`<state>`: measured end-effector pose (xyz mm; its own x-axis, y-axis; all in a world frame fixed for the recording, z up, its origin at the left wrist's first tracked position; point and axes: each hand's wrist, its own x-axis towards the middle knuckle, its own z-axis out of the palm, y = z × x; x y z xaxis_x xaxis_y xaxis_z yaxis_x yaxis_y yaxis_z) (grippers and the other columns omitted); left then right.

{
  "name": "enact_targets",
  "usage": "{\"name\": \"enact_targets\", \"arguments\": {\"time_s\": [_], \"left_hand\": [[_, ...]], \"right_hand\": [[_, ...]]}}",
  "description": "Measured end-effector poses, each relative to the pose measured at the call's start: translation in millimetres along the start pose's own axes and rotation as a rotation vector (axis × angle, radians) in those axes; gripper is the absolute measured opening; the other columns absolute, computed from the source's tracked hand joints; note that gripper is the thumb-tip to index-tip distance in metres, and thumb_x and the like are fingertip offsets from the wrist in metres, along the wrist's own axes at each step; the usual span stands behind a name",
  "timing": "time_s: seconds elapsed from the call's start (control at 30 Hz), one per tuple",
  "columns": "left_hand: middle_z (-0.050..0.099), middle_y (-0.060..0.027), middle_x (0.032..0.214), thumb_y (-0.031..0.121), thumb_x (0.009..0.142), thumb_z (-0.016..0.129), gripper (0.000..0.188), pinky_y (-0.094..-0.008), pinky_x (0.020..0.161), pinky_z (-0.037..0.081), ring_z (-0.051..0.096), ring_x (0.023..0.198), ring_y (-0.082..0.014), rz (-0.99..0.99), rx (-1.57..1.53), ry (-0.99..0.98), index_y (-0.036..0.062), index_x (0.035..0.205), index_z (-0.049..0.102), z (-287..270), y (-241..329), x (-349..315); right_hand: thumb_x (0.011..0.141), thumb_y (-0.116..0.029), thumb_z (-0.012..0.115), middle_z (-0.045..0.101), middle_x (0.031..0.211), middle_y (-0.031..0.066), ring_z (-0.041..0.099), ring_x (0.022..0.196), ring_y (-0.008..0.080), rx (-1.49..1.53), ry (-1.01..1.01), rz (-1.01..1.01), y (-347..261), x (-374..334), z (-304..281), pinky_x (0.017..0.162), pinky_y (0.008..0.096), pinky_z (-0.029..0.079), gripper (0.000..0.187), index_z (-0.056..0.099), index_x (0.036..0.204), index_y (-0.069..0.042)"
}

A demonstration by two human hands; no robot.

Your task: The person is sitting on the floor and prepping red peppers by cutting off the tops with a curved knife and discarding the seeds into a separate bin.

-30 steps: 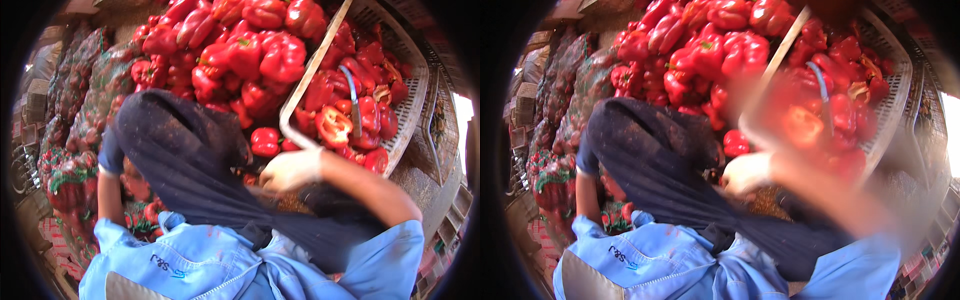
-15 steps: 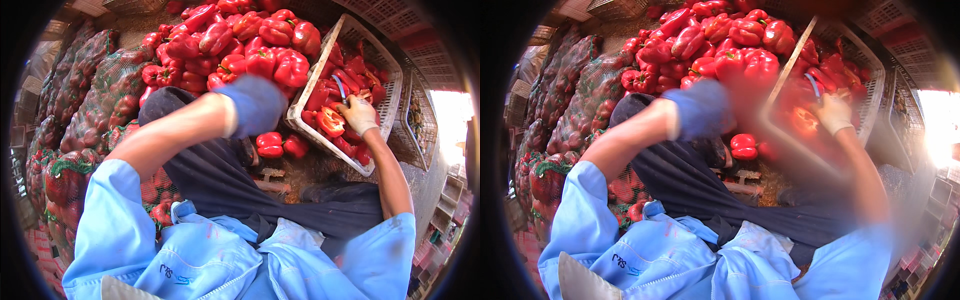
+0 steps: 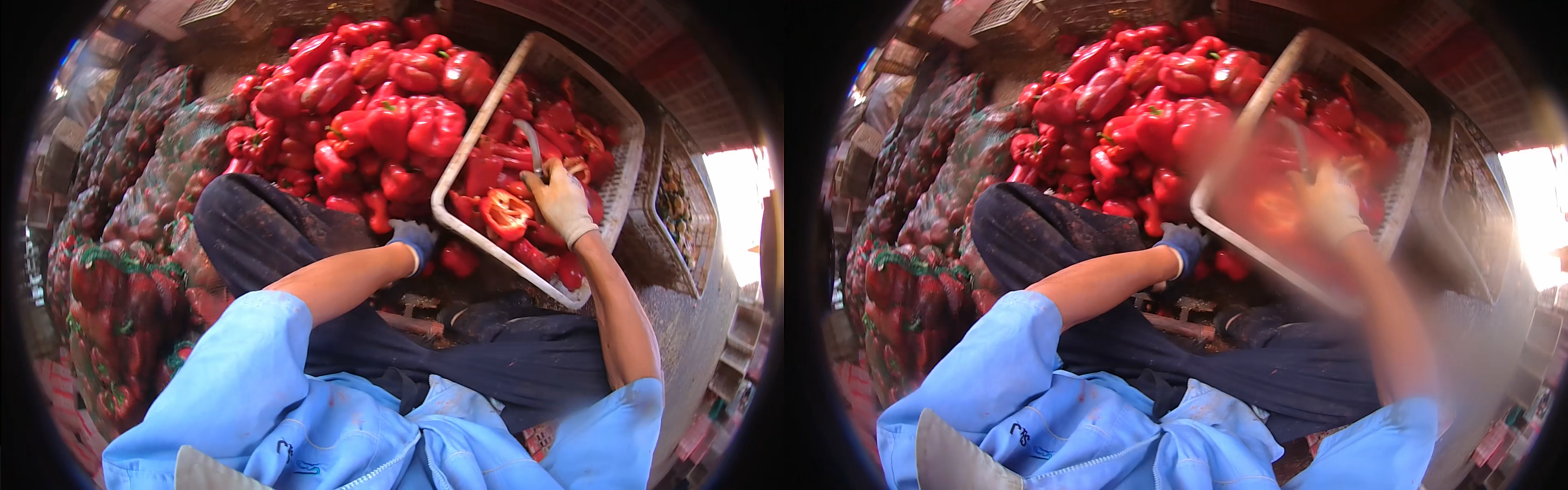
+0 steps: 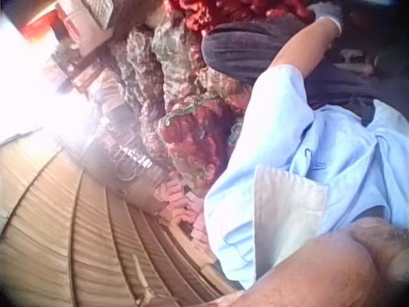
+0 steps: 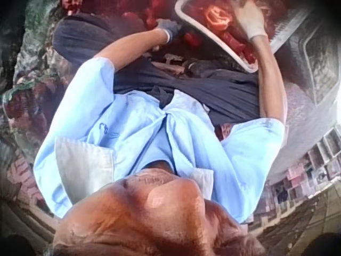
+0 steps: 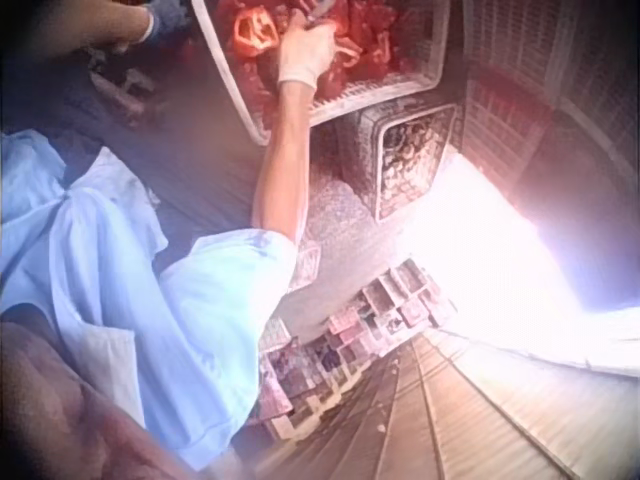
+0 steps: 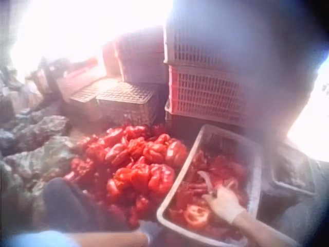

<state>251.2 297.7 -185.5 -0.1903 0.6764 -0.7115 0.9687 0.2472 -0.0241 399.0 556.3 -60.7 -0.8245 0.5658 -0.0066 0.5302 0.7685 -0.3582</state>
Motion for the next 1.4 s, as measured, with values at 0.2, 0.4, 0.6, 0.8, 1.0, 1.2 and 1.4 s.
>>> {"name": "enact_targets", "arguments": {"time_s": [0.2, 0.4, 0.6, 0.8, 1.0, 1.2, 1.4], "left_hand": [[0.063, -0.0109, 0.144, 0.019, 0.106, 0.054, 0.060, -0.0725, 0.097, 0.051, 0.064, 0.127, -0.0360, 0.049, 0.070, 0.144, 0.0269, 0.165, 0.046, 37, 30, -4], [0.065, -0.0192, 0.138, 0.026, 0.081, 0.083, 0.068, -0.0551, 0.094, 0.060, 0.067, 0.125, -0.0379, 0.043, -0.207, 0.022, 0.0125, 0.144, 0.062, 12, 6, 2], [0.066, -0.0228, 0.136, 0.047, 0.079, 0.083, 0.080, -0.0494, 0.102, 0.057, 0.068, 0.123, -0.0407, 0.144, -0.149, -0.118, 0.0073, 0.145, 0.062, -79, -37, -74], [0.065, -0.0204, 0.137, 0.033, 0.071, 0.091, 0.089, -0.0448, 0.108, 0.053, 0.067, 0.126, -0.0338, 0.349, -0.608, 0.276, 0.0041, 0.149, 0.059, -188, -65, -187], [0.059, -0.0196, 0.150, 0.027, 0.072, 0.096, 0.096, -0.0386, 0.118, 0.045, 0.057, 0.140, -0.0278, 0.554, -0.999, 0.618, 0.0007, 0.154, 0.052, -217, -65, -197], [0.057, -0.0157, 0.151, 0.020, 0.076, 0.097, 0.107, -0.0371, 0.117, 0.048, 0.058, 0.136, -0.0238, 0.745, -1.095, 0.752, -0.0018, 0.162, 0.038, -220, -39, -161], [0.064, -0.0087, 0.136, 0.010, 0.084, 0.092, 0.090, -0.0307, 0.095, 0.060, 0.067, 0.116, -0.0148, 0.758, -1.823, 0.545, 0.0016, 0.158, 0.043, -209, -15, -127]], "right_hand": [[0.100, -0.032, 0.080, 0.060, 0.068, 0.0003, 0.054, 0.052, 0.0087, 0.879, 0.065, 0.571, -20, -26, -66, 0.047, 0.0274, 0.041, 0.031, 0.061, 0.092, -0.009], [0.104, -0.029, 0.074, 0.067, 0.077, 0.0013, 0.061, 0.055, 0.0108, 1.080, 0.199, 0.444, 30, -37, -64, 0.049, 0.0262, 0.051, 0.022, 0.063, 0.104, -0.010], [0.110, -0.030, 0.063, 0.068, 0.079, 0.0009, 0.061, 0.057, 0.0088, 1.264, 0.108, 0.570, -14, -33, -82, 0.049, 0.0249, 0.051, 0.020, 0.066, 0.111, -0.011], [0.113, -0.035, 0.058, 0.068, 0.084, 0.0020, 0.050, 0.051, 0.0063, 1.530, -0.081, 0.585, -20, -53, -80, 0.045, 0.0259, 0.042, 0.034, 0.067, 0.128, -0.006], [0.111, -0.044, 0.060, 0.073, 0.120, 0.0129, 0.065, 0.077, 0.0115, 1.731, -0.485, 0.132, -48, -52, -29, 0.066, 0.0297, 0.055, 0.053, 0.059, 0.145, -0.003], [0.109, -0.050, 0.060, 0.070, 0.120, 0.0068, 0.064, 0.089, 0.0121, 1.776, -0.400, 0.344, -60, -61, -28, 0.074, 0.0302, 0.052, 0.052, 0.060, 0.142, -0.010], [0.107, -0.056, 0.061, 0.068, 0.120, 0.0007, 0.062, 0.101, 0.0127, 1.812, -0.204, 0.478, -63, -68, -45, 0.082, 0.0306, 0.050, 0.051, 0.061, 0.139, -0.016]]}}
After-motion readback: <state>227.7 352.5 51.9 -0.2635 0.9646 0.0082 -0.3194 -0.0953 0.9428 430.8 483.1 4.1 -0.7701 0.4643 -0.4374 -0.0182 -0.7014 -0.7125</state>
